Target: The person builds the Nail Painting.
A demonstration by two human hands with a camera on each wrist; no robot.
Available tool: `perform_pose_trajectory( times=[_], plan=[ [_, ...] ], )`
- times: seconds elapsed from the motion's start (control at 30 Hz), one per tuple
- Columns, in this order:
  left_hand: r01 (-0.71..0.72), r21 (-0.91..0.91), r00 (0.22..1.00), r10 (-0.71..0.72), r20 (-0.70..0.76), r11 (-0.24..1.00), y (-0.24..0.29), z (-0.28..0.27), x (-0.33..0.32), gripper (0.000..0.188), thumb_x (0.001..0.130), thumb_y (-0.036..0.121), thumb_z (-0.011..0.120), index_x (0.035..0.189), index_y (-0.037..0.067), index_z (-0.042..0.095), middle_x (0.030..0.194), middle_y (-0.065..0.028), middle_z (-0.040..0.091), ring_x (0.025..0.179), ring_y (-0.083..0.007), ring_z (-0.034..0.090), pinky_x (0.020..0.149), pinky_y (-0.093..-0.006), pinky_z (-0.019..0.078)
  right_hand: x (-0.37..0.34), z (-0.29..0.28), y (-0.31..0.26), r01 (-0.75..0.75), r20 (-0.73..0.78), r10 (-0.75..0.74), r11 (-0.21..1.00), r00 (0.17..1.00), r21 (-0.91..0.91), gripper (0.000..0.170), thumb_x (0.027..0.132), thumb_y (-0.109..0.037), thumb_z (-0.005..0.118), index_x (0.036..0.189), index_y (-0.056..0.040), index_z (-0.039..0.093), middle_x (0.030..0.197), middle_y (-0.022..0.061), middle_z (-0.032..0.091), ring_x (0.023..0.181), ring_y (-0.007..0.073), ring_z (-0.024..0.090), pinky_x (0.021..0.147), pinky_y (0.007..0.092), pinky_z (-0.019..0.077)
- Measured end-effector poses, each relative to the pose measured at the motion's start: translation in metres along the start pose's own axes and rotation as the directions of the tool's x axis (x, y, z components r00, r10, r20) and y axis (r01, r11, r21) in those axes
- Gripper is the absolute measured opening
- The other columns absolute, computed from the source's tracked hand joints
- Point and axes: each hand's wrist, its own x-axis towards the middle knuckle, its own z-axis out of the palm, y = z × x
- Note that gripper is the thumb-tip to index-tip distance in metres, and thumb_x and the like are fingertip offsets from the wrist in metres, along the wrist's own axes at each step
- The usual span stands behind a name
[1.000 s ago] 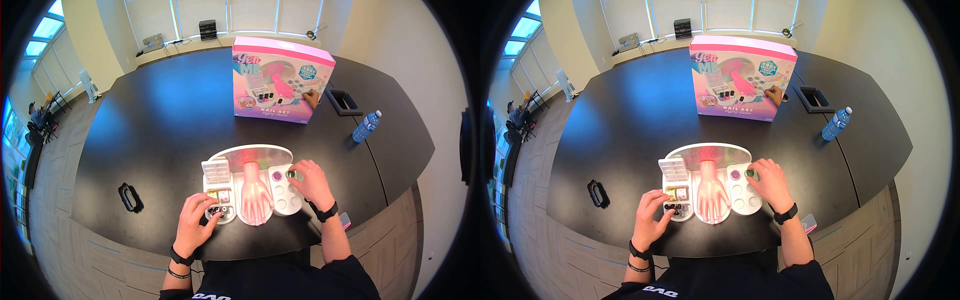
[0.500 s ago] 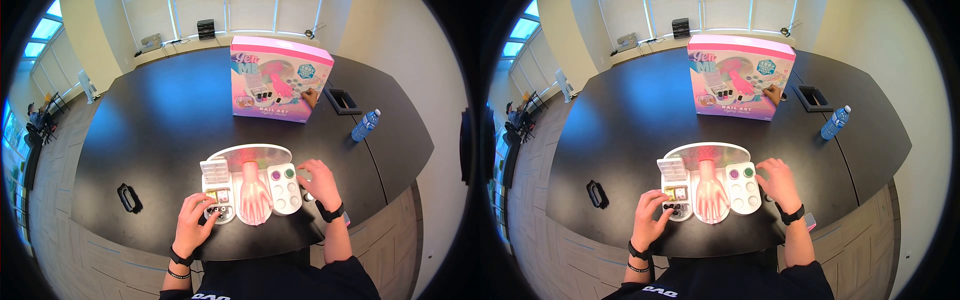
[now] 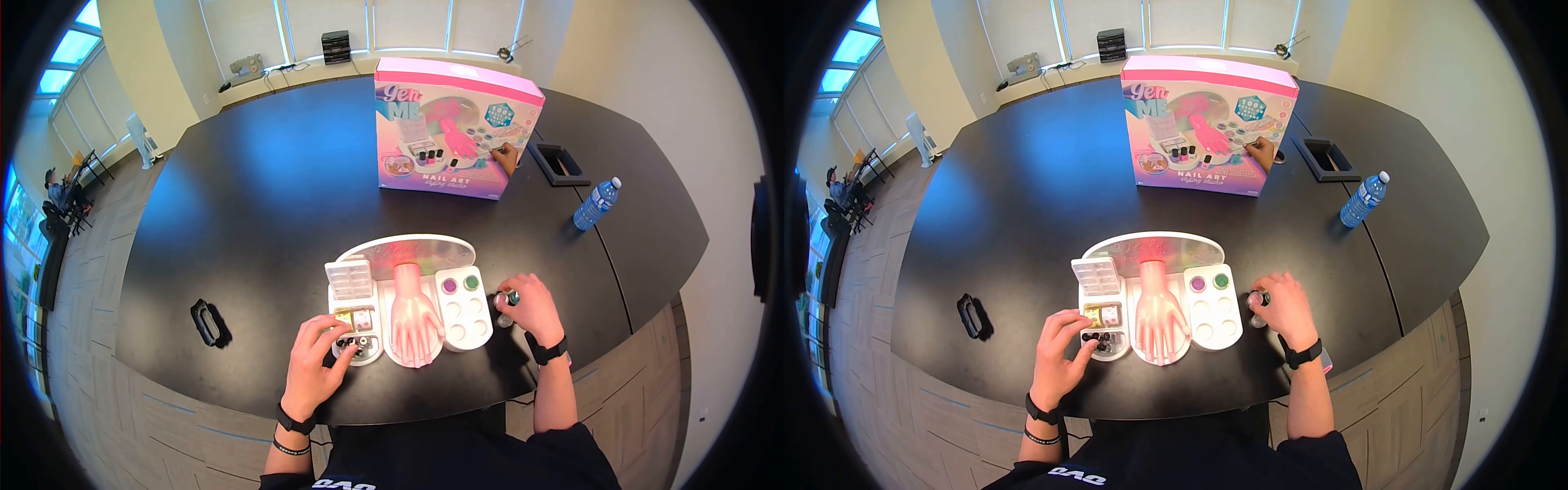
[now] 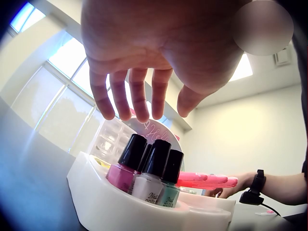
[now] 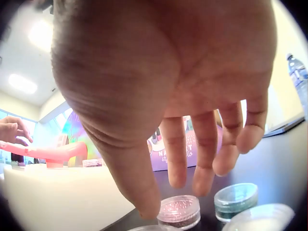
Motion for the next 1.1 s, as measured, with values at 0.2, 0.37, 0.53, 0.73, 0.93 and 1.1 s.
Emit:
perform_pose_trajectory(
  times=[0.2, 0.37, 0.53, 0.73, 0.93, 1.1],
  plan=[
    [0.0, -0.002, 1.0, 0.0, 0.001, 1.0, 0.0, 0.001, 0.0, 0.032, 0.087, 0.007, 0.086, 0.116, 0.003, 0.075, 0.122, -0.0131, 0.071, 0.12, -0.0376, 0.068, 0.101, -0.0471, 0.056, 0.001, 0.007, 0.007, 0.001, 0.005, -0.001, 1.0, 1.0, -0.004, 0.014, 0.086, -0.016, 0.08, 0.098, -0.0085, 0.079, 0.098, 0.0091, 0.075, 0.097, 0.0349, 0.066, 0.089, 0.0481, 0.0558],
    [0.002, 0.002, 1.0, -0.002, -0.003, 1.0, 0.0, 0.0, -0.001, 0.032, 0.087, 0.007, 0.086, 0.116, 0.003, 0.075, 0.122, -0.0133, 0.071, 0.119, -0.0375, 0.068, 0.1, -0.0469, 0.0561, 0.001, 0.005, 0.003, 0.006, 0.015, -0.006, 1.0, 1.0, 0.003, 0.01, 0.087, -0.015, 0.079, 0.095, -0.009, 0.078, 0.097, 0.0077, 0.075, 0.097, 0.0345, 0.066, 0.089, 0.0478, 0.055],
    [0.004, 0.008, 1.0, -0.004, 0.0, 1.0, 0.001, 0.0, -0.001, 0.031, 0.087, 0.007, 0.086, 0.117, 0.003, 0.075, 0.123, -0.013, 0.071, 0.119, -0.0373, 0.067, 0.1, -0.0465, 0.0561, 0.001, 0.002, -0.002, 0.056, -0.104, -0.055, 0.998, 0.993, 0.008, 0.008, 0.087, -0.013, 0.079, 0.094, -0.0094, 0.077, 0.098, 0.0067, 0.075, 0.097, 0.0337, 0.066, 0.088, 0.0473, 0.0528],
    [0.003, 0.009, 1.0, -0.003, 0.001, 1.0, 0.0, 0.0, 0.0, 0.031, 0.088, 0.007, 0.085, 0.117, 0.003, 0.075, 0.123, -0.013, 0.071, 0.12, -0.037, 0.067, 0.1, -0.0464, 0.0559, 0.0, -0.004, -0.024, 0.129, -0.226, -0.133, 0.991, 0.965, -0.031, 0.01, 0.086, -0.013, 0.081, 0.096, -0.011, 0.079, 0.099, 0.0045, 0.075, 0.097, 0.031, 0.066, 0.085, 0.0443, 0.0528],
    [0.005, 0.004, 1.0, -0.005, -0.004, 1.0, 0.002, -0.001, 0.0, 0.031, 0.088, 0.007, 0.085, 0.117, 0.003, 0.075, 0.122, -0.0131, 0.071, 0.12, -0.0367, 0.067, 0.1, -0.0465, 0.0554, -0.002, -0.007, -0.046, 0.226, -0.189, -0.221, 0.974, 0.957, 0.003, 0.013, 0.086, -0.017, 0.084, 0.098, -0.0126, 0.081, 0.1, 0.0019, 0.075, 0.097, 0.0282, 0.066, 0.084, 0.0429, 0.0531],
    [0.01, 0.003, 1.0, -0.01, -0.013, 1.0, 0.002, -0.001, 0.0, 0.031, 0.088, 0.007, 0.085, 0.117, 0.003, 0.076, 0.122, -0.013, 0.071, 0.12, -0.0366, 0.067, 0.1, -0.0467, 0.0554, -0.003, 0.0, -0.06, 0.257, -0.142, -0.252, 0.966, 0.957, 0.022, 0.014, 0.087, -0.019, 0.085, 0.098, -0.0124, 0.081, 0.102, 0.0008, 0.076, 0.099, 0.027, 0.066, 0.087, 0.0427, 0.0528]
  ],
)
